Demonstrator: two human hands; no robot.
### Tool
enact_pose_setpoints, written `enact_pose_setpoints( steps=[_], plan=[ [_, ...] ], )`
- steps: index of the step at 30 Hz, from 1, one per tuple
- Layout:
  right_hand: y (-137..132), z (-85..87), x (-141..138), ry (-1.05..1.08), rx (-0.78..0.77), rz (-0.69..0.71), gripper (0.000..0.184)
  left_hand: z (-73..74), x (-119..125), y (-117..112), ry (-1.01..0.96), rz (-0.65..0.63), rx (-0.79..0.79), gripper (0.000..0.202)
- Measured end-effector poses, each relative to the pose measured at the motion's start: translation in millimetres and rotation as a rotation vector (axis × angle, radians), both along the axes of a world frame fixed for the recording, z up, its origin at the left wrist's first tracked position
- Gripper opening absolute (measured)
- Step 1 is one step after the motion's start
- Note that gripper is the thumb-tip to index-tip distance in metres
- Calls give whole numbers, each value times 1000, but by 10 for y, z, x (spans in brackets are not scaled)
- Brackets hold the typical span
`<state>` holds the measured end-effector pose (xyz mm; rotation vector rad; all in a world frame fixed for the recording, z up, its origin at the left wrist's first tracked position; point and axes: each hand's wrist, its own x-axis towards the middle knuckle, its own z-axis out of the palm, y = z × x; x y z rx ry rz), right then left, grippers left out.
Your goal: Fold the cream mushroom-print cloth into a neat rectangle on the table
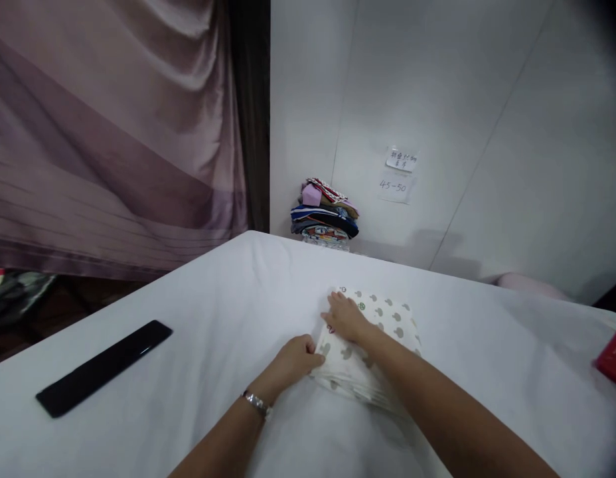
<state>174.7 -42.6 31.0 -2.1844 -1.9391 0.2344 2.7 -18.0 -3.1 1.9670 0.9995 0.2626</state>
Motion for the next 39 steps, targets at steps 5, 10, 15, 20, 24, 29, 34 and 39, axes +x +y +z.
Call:
enact_pose_setpoints(
  steps=[5, 10, 15, 20, 24, 29, 34, 39],
  plan=[
    [-15, -294, -8, -10, 55, 13, 57, 46, -14, -9, 34, -46, 21, 14],
    [37, -199, 59, 72, -24, 26, 59, 45, -19, -13, 16, -50, -8, 15],
    [239, -39, 315, 78, -32, -86, 66, 29, -16, -5, 32, -57, -6, 15],
    [286, -239, 441, -34, -31, -177, 62, 21, -28, -5, 34, -72, 19, 14],
    [271, -362, 436, -47, -13, -168, 62, 44, -41, -16, 46, -79, 10, 14],
    [306, -246, 496, 27, -64, -170, 61, 104, -44, -29, 43, -79, -6, 14],
    [110, -129, 468, 56, -63, -139, 65, 110, -37, -28, 38, -74, -23, 15],
    [-144, -263, 247, 35, -7, -35, 65, 94, -13, -6, 33, -94, -1, 16]
  ],
)
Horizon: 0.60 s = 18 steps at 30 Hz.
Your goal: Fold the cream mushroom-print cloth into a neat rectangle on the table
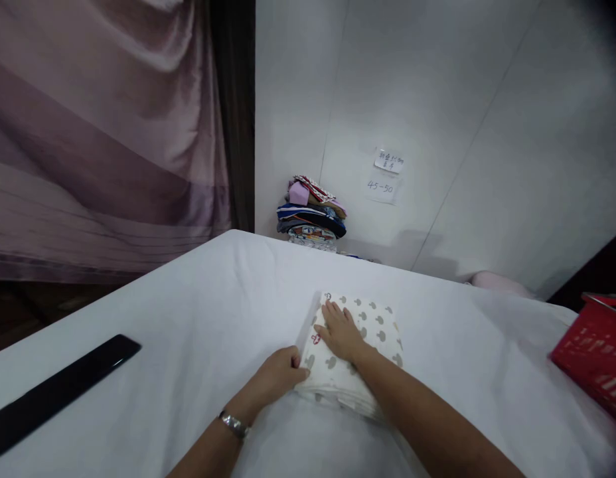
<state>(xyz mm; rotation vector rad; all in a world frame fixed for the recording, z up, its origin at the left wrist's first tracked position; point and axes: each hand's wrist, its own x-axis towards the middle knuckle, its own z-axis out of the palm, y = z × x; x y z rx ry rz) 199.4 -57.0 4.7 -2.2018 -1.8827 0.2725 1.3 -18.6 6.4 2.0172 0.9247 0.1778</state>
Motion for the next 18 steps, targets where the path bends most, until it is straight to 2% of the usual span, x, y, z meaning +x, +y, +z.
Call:
enact_pose_setpoints(
  steps=[3, 6, 9, 10, 12, 14, 18],
  plan=[
    [-20, -22, -51, 16, 7, -10, 65, 25, -17, 17, 44, -15, 9, 15],
    [-8, 71, 7, 95, -33, 0, 64, 122, -33, 15, 91, 27, 92, 16],
    [-36, 209, 172, 112, -44, -12, 63, 283, 68, -39, 55, 117, 369, 31],
    [-54, 248, 250, 87, -34, -30, 63, 331, 140, -70, 25, 110, 473, 35],
    [-97, 297, 435, 9, -31, -94, 64, 379, 324, -141, -39, 19, 631, 41],
    [-145, 296, 638, -75, -59, -181, 64, 335, 510, -206, -76, -107, 731, 48],
    [-248, 150, 958, -149, -106, -281, 65, 41, 671, -251, -28, -246, 787, 59]
  ],
)
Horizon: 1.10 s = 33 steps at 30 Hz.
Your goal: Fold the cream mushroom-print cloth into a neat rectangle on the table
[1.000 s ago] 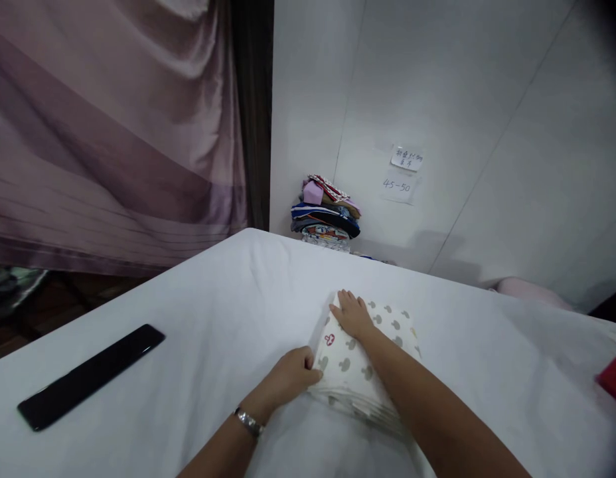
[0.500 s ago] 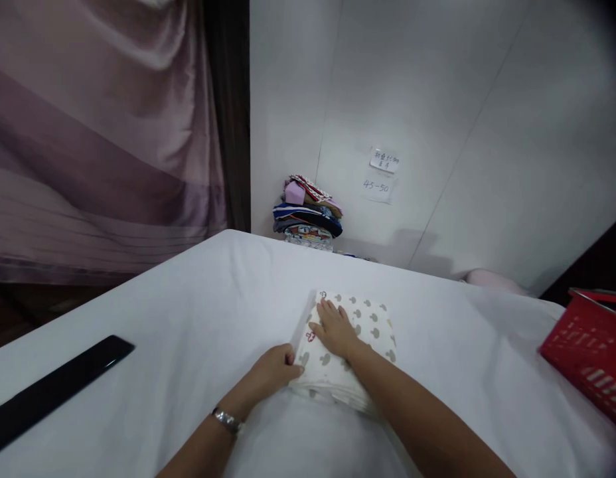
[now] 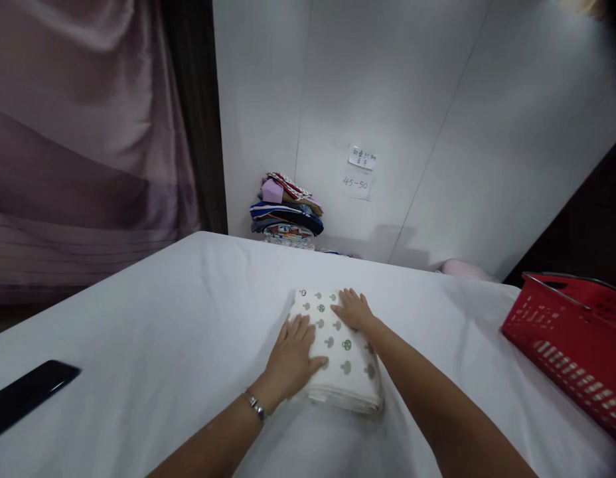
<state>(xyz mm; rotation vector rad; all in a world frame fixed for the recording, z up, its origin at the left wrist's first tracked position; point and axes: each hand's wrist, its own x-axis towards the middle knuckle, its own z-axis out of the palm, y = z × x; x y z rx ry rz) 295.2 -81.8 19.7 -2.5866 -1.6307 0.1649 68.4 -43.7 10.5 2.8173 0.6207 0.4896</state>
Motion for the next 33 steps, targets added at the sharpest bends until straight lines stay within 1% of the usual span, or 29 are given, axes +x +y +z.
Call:
enact_pose_setpoints(
  steps=[2, 4, 6, 8, 12, 15, 17, 19, 22, 24, 27, 29, 31, 33],
  plan=[
    [-45, -99, 73, -6, 12, -9, 65, -134, -27, 7, 35, -2, -9, 62],
    [-74, -175, 98, -16, 30, -8, 64, -200, -70, 11, 31, -3, -8, 61],
    [-83, -212, 101, 11, 65, -4, 64, -205, -92, 6, 20, 0, -9, 61],
    [-77, -216, 103, 87, 124, -8, 64, -182, -90, -2, 19, 2, -19, 61],
    [-67, -161, 121, 224, 216, -29, 60, -155, -67, -14, 5, 2, -23, 60],
    [-143, -102, 119, 312, 286, -61, 55, -157, -58, -22, 19, 5, -13, 60],
    [-276, -75, 92, 377, 367, -101, 53, -157, -51, -29, 29, 4, -15, 60],
    [-485, -71, 42, 434, 466, -149, 51, -152, -43, -32, 27, 3, -19, 60],
    [-899, -104, -67, 510, 606, -226, 47, -132, -37, -29, 19, 1, -19, 58],
    [-1188, -141, -155, 568, 670, -271, 45, -105, -40, -32, 10, -1, -19, 54],
    [-1537, -195, -304, 659, 706, -323, 42, -49, -53, -98, -52, -17, -34, 40],
    [-1685, -217, -410, 730, 711, -337, 41, -13, -54, -205, -119, -54, -45, 35],
    [-1775, -218, -513, 811, 704, -317, 39, 9, -40, -352, -173, -139, -55, 34],
    [-1833, -197, -601, 836, 686, -270, 36, 14, -10, -504, -197, -248, -70, 33]
  ],
)
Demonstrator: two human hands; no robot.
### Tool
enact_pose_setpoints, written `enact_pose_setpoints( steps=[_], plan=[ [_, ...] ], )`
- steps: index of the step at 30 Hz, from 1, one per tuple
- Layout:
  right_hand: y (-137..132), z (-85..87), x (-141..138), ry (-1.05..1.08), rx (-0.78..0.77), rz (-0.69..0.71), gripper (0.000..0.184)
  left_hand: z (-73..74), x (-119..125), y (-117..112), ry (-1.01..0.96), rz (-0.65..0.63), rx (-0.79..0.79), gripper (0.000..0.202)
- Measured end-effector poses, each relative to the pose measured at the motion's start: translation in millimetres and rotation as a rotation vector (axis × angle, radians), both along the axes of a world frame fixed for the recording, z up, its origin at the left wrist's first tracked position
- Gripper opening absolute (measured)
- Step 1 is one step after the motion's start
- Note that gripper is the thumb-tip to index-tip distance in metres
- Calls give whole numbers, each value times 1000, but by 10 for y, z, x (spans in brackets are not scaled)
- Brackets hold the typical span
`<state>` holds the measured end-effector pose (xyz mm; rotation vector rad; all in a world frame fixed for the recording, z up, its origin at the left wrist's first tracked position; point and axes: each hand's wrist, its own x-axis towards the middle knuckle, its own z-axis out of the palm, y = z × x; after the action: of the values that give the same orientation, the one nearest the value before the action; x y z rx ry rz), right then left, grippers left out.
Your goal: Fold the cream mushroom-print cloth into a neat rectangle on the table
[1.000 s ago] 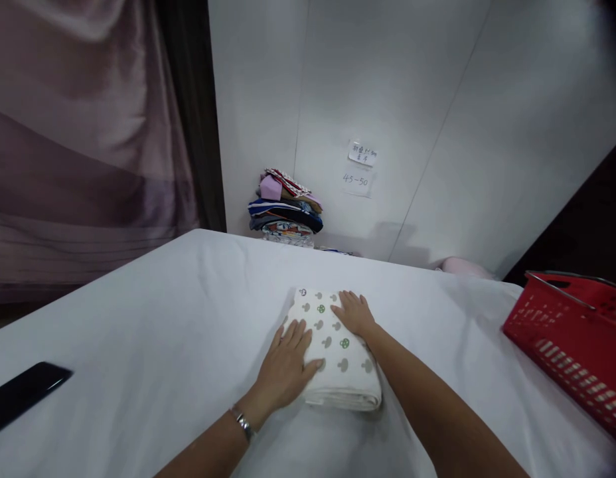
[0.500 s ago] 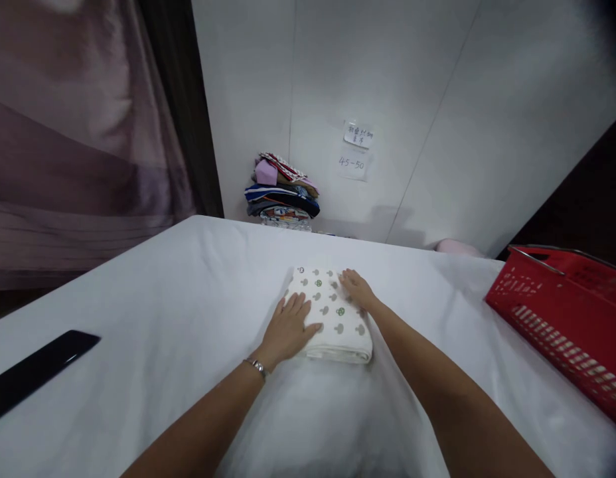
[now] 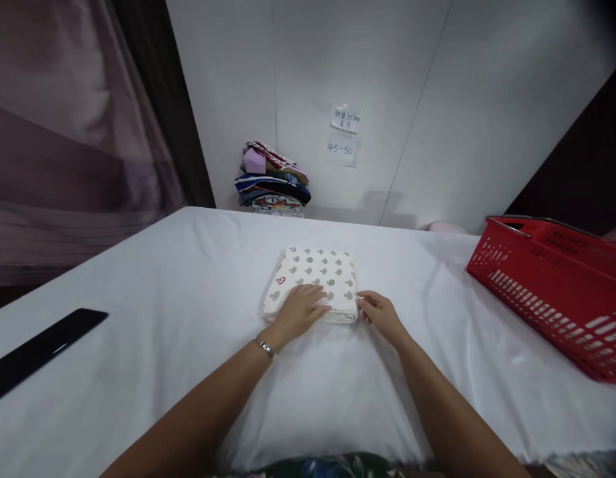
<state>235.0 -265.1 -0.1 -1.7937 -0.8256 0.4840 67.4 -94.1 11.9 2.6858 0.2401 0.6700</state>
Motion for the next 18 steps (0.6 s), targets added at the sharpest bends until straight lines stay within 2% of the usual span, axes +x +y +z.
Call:
enact_pose_setpoints(
  steps=[2, 5, 8, 12, 18],
  plan=[
    [-48, 40, -71, -84, -24, 50, 35, -7, 37, -118, -1, -82, -19, 31],
    [-114, 114, -151, -236, -90, 130, 34, -27, 84, -199, 7, -115, -41, 26],
    [-148, 171, -213, -326, -187, 181, 38, -44, 109, -203, 20, -108, -39, 21],
    [-136, 193, -262, -429, -297, 171, 39, -55, 119, -215, 16, -91, -47, 21],
    [-114, 144, -261, -462, -289, 158, 38, -66, 105, -277, 4, -41, -93, 25]
  ],
)
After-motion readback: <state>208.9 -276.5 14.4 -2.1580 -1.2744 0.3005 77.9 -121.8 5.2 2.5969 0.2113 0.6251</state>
